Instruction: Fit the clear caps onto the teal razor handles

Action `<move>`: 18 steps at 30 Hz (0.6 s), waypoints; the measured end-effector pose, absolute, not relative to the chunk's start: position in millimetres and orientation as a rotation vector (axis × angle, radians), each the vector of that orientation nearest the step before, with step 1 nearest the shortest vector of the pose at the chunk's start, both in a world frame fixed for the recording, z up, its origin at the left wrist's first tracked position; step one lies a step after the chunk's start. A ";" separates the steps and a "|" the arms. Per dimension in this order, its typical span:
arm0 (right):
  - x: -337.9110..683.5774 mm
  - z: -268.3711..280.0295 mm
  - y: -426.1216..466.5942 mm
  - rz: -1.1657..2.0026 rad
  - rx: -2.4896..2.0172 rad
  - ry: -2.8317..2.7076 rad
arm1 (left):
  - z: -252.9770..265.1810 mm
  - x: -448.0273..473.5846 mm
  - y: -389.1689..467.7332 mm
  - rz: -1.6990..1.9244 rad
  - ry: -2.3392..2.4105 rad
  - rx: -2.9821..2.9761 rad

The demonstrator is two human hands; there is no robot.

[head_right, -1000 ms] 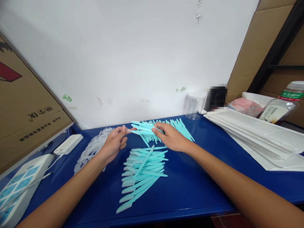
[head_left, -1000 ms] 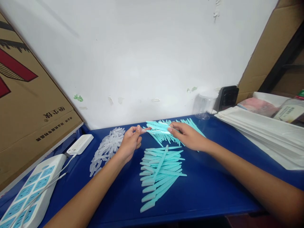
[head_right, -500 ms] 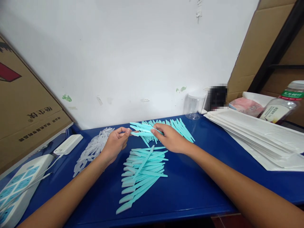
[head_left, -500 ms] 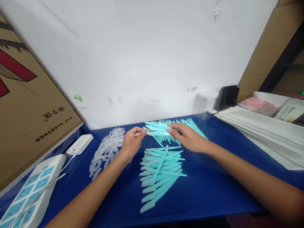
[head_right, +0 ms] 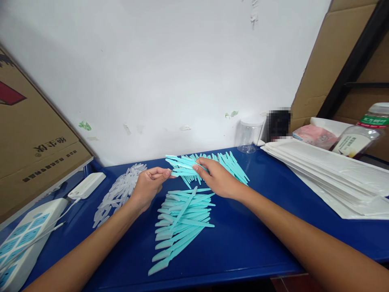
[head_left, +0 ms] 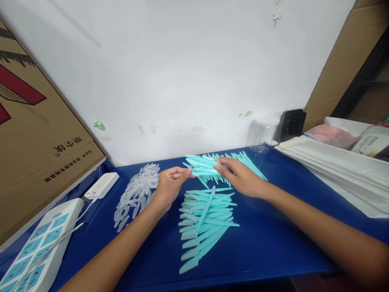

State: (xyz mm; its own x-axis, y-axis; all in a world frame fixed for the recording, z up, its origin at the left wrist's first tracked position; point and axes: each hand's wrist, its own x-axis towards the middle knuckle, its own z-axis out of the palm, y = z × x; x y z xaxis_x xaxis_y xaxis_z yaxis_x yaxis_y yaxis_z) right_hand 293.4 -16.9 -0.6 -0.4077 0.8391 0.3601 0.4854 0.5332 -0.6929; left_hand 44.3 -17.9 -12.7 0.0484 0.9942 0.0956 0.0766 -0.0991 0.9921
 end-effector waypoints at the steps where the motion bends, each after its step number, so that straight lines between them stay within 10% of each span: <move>1: 293.2 -0.8 -16.8 0.644 -1.069 -2.069 | -13.1 44.6 -18.4 1.209 1.179 1.358; 18: 292.2 -1.2 -13.4 0.655 -1.125 -2.040 | 3.3 22.5 -2.0 1.095 0.936 0.525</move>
